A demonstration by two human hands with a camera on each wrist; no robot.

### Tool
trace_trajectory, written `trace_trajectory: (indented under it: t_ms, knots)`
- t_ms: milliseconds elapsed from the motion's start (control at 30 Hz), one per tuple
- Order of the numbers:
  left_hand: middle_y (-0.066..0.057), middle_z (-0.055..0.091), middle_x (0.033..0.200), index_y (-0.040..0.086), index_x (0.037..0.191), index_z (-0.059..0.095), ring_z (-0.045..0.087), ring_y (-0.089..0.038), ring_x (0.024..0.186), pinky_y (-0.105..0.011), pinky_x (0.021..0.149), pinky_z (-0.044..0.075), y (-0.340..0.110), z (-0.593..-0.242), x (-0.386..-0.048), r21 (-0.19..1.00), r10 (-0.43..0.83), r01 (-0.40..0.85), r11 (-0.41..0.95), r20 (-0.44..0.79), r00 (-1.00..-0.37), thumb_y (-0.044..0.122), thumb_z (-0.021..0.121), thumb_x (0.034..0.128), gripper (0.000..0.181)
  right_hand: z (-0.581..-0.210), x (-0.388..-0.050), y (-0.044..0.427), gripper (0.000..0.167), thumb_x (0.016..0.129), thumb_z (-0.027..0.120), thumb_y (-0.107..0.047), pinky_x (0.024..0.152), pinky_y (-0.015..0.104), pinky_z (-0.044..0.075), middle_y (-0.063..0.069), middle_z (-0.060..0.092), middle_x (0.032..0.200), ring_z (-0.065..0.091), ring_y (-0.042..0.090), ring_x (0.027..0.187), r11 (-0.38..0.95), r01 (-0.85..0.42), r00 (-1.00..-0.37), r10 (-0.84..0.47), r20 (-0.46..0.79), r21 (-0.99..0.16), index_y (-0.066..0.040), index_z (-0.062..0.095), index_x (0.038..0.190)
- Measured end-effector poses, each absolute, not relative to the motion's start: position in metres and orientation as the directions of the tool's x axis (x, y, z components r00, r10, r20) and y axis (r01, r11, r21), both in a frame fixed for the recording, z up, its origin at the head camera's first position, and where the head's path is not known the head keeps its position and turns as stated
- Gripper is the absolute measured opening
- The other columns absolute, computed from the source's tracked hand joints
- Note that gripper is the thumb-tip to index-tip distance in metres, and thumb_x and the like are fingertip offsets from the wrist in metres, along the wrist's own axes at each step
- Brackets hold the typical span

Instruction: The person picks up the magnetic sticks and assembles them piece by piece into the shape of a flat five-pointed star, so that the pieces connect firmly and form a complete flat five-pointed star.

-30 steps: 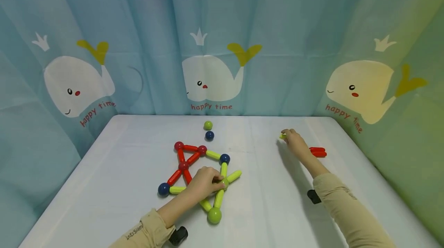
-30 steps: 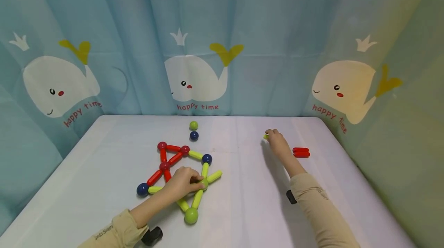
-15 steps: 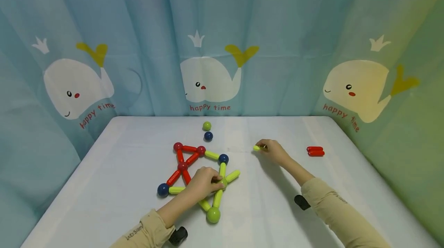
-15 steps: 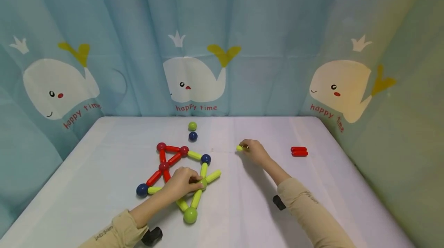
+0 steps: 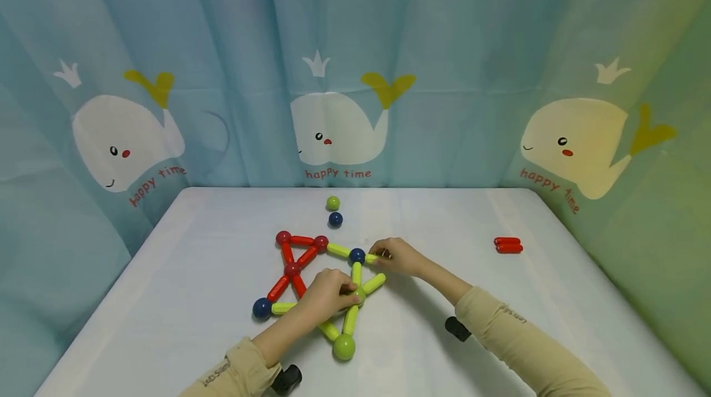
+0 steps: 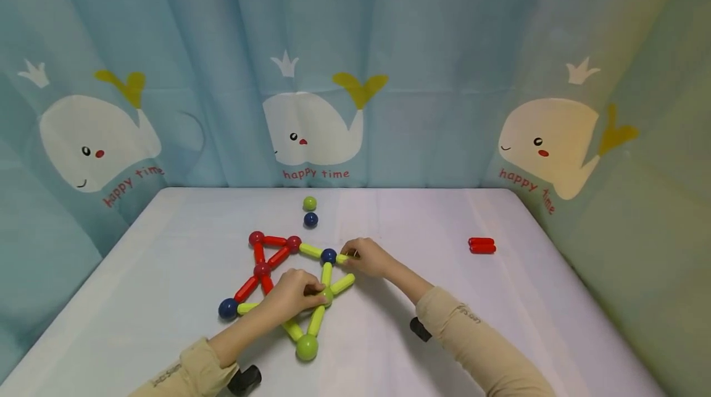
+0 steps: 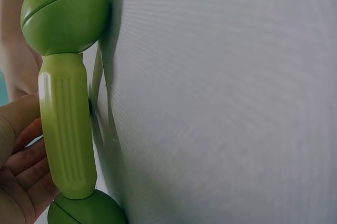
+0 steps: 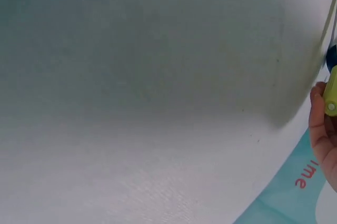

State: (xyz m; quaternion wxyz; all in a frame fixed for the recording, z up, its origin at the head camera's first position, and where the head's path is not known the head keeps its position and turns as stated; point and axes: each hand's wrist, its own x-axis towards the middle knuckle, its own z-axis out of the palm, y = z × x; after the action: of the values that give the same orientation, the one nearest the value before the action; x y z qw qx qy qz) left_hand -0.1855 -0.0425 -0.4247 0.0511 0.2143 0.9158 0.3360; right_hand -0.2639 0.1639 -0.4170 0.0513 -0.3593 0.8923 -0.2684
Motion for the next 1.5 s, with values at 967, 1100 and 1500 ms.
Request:
trace_trajectory:
  t_ms: [967, 1100, 1500]
  knots:
    - [-0.003, 0.073, 0.083, 0.004, 0.091, 0.075, 0.061, -0.007, 0.073, -0.017, 0.064, 0.046, -0.042, -0.423, -0.191, 0.631, 0.440, 0.366, 0.684, 0.043, -0.897, 0.019, 0.077, 0.0769, 0.021, -0.409, -0.263, 0.157, 0.016, 0.087, 0.063, -0.006, 0.066, 0.023, 0.050, 0.014, 0.068, 0.085, 0.059, 0.013, 0.073, 0.665, -0.402, -0.827, -0.559, -0.062, -0.630, 0.006, 0.068, 0.096]
    - [-0.003, 0.073, 0.082, 0.004, 0.091, 0.075, 0.060, -0.007, 0.073, -0.017, 0.064, 0.045, -0.042, -0.423, -0.190, 0.638, 0.439, 0.364, 0.679, 0.044, -0.897, 0.018, 0.076, 0.0772, 0.020, -0.405, -0.266, 0.156, 0.015, 0.089, 0.062, -0.007, 0.071, 0.027, 0.052, 0.014, 0.069, 0.090, 0.061, 0.016, 0.079, 0.667, -0.404, -0.817, -0.571, -0.082, -0.626, 0.005, 0.068, 0.096]
    - [-0.004, 0.073, 0.083, 0.003, 0.093, 0.074, 0.061, -0.008, 0.074, -0.017, 0.065, 0.046, -0.043, -0.422, -0.190, 0.652, 0.432, 0.349, 0.673, 0.036, -0.901, 0.018, 0.076, 0.0779, 0.021, -0.399, -0.297, 0.149, 0.016, 0.089, 0.060, -0.006, 0.066, 0.025, 0.050, 0.015, 0.067, 0.085, 0.060, 0.017, 0.073, 0.695, -0.455, -0.834, -0.552, -0.008, -0.557, 0.006, 0.066, 0.098]
